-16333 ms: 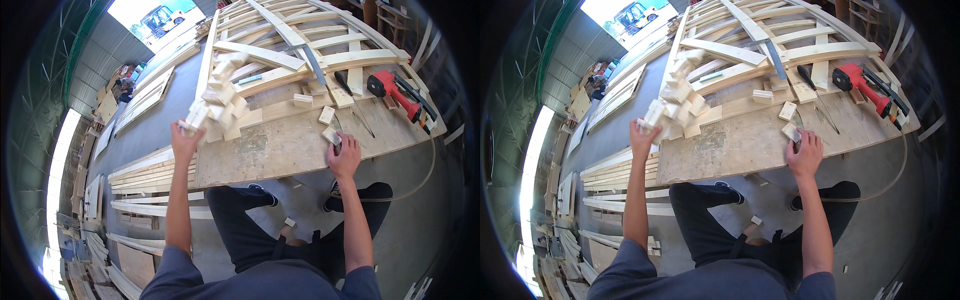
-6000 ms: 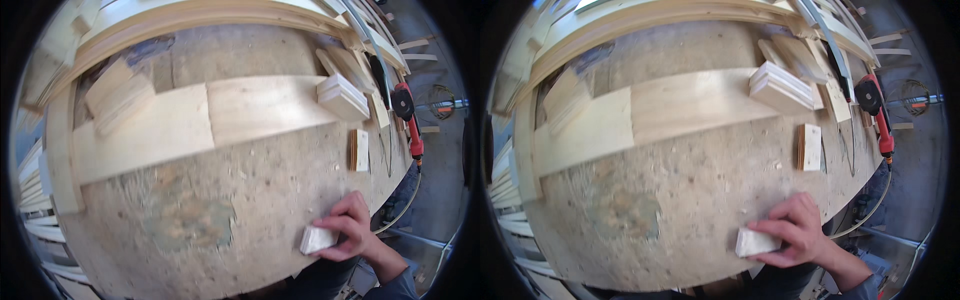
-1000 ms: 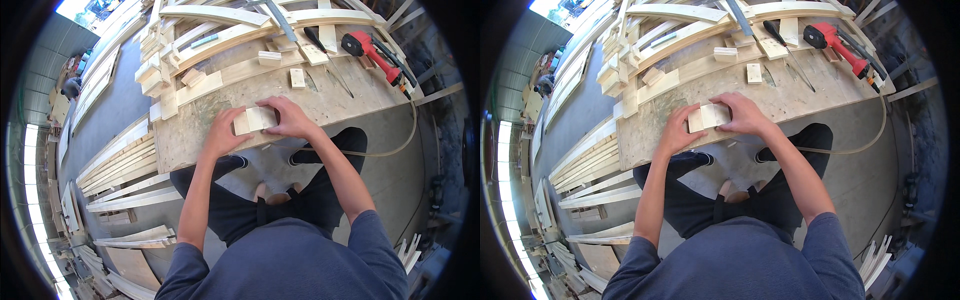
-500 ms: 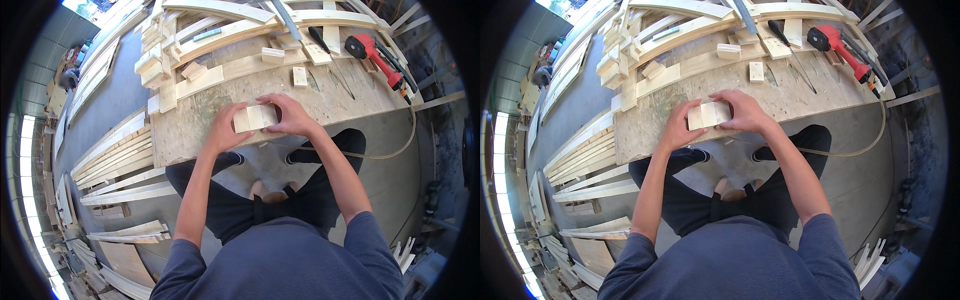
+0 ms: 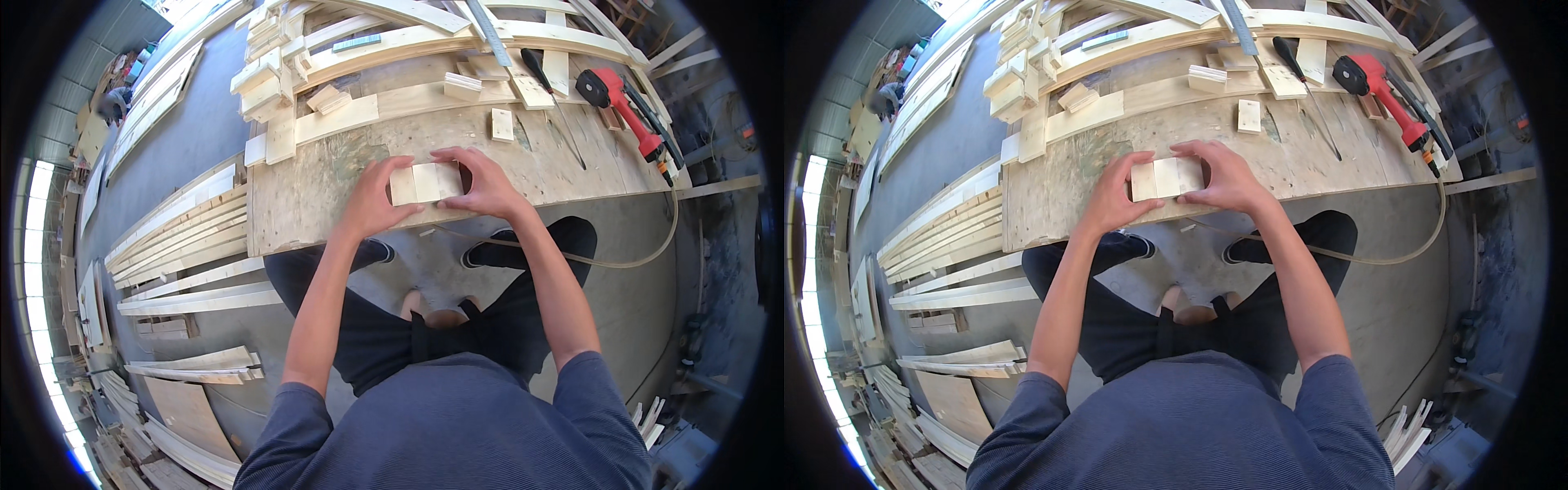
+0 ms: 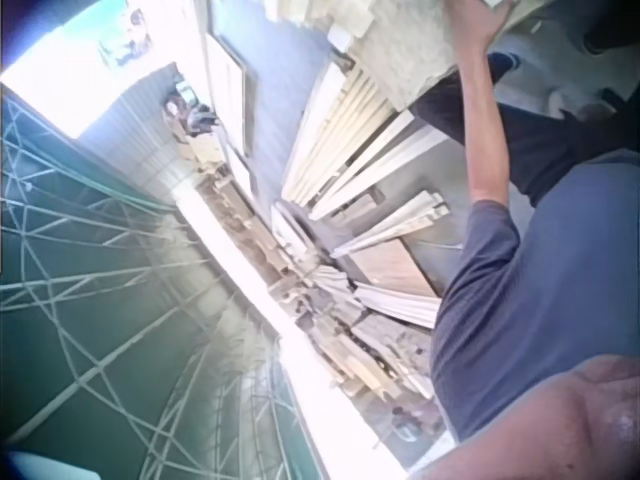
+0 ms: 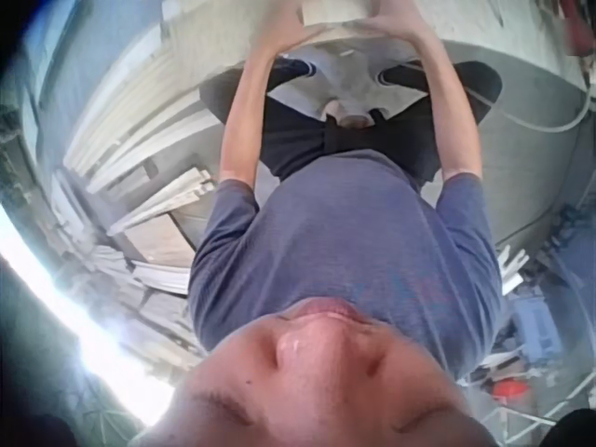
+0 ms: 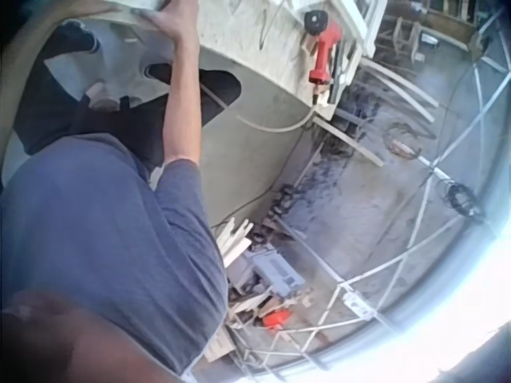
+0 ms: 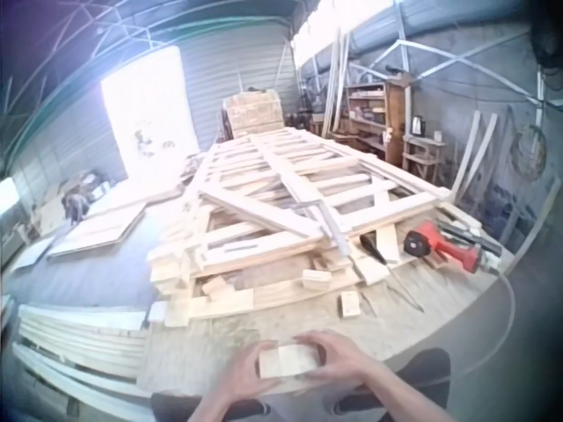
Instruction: The person aligns small wooden blocks on a workbench and uses a red pneumatic nail gun to fasten them together. The person repeatedly picks up blocks, positions them, and secures them with nails.
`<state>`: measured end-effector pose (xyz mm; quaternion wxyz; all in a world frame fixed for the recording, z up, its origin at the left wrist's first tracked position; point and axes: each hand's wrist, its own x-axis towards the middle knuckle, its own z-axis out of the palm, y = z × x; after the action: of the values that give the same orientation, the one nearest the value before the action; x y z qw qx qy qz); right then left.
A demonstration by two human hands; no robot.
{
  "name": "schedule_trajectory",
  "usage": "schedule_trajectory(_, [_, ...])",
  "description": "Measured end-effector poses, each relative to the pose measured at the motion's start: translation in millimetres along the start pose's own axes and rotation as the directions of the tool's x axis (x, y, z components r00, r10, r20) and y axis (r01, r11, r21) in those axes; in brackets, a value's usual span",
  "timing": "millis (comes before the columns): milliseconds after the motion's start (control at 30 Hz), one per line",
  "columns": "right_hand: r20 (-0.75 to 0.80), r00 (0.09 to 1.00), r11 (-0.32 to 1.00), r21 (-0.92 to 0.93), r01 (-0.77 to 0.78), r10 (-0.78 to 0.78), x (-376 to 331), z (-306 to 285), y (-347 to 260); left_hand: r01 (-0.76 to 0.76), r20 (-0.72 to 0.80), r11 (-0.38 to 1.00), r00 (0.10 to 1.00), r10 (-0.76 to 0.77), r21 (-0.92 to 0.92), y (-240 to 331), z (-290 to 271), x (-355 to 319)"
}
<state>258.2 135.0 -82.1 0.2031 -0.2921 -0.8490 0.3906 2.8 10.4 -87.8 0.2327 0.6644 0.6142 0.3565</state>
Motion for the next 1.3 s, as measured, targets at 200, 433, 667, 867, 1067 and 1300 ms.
schedule_trajectory(200, [0.001, 1.0, 1.0, -0.018, -0.01, 0.01, 0, -1, -4, -0.102, -0.032, 0.993, 0.994, 0.104, 0.062, -3, 0, 0])
schedule_trajectory(433, [-0.03, 0.999, 1.0, 0.014, 0.016, -0.015, -1, 1, 0, -0.103, -0.043, 0.994, 0.994, 0.105, 0.037, -1, 2, 0])
schedule_trajectory(667, [0.019, 1.0, 1.0, 0.021, -0.004, 0.003, 0, -1, -4, -0.1, -0.031, 0.99, 0.994, 0.103, 0.102, 0, 0, -1])
schedule_trajectory(867, [-0.002, 0.996, 0.995, -0.038, 0.088, -0.088, -2, 0, 3, -0.156, -0.047, 0.981, 0.986, 0.162, 0.111, 2, 4, 3])
schedule_trajectory(1067, [-0.152, 0.987, 0.992, -0.12, 0.031, -0.049, -5, -58, -14, -0.131, -0.047, 0.974, 0.989, 0.142, 0.186, 1, -1, -4])
schedule_trajectory(1300, [-0.74, 0.666, 0.531, -0.527, -0.664, 0.099, -24, -302, 139, -0.11, 0.005, 0.934, 0.993, 0.115, 0.339, 36, 10, 14])
